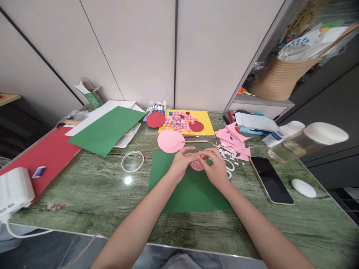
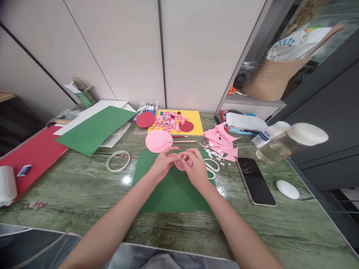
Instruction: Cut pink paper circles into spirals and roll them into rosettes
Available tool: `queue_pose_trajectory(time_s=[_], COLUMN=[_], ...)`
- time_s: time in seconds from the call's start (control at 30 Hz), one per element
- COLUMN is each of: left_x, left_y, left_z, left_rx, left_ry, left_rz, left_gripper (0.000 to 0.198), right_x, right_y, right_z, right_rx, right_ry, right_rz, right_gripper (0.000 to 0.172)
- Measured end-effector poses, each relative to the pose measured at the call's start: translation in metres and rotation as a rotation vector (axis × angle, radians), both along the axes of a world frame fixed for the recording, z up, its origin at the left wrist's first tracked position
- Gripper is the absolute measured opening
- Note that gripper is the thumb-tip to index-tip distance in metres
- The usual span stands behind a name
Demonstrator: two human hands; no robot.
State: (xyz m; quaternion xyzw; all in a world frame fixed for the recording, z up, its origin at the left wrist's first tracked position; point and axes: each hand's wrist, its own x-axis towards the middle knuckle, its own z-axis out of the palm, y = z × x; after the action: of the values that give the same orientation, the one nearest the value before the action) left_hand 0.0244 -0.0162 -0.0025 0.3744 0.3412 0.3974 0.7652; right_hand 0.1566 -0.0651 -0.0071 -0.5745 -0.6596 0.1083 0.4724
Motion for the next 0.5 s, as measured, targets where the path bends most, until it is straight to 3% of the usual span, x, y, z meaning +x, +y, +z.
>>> queue_pose_trajectory(time_s=[0.23,0.5], left_x=[-0.0006,0.0007], left_y=[-0.0008,-0.002], left_z=[0.0043,-0.001], left_rx=[-0.013,0.005], left_ry=[-0.011,-0.033], left_rz=[-0.043,-0.081], left_gripper=[0.04,0.041], right_x=[0.0002,0.0014], right_y=[-0.0002,0.0004], right_z=[-0.0011,-0.0007], right_rx=[-0.006,0.041], right_ry=[-0.038,-0.014], right_rz=[0.064,-0.007], right_gripper=[0.023,0.014])
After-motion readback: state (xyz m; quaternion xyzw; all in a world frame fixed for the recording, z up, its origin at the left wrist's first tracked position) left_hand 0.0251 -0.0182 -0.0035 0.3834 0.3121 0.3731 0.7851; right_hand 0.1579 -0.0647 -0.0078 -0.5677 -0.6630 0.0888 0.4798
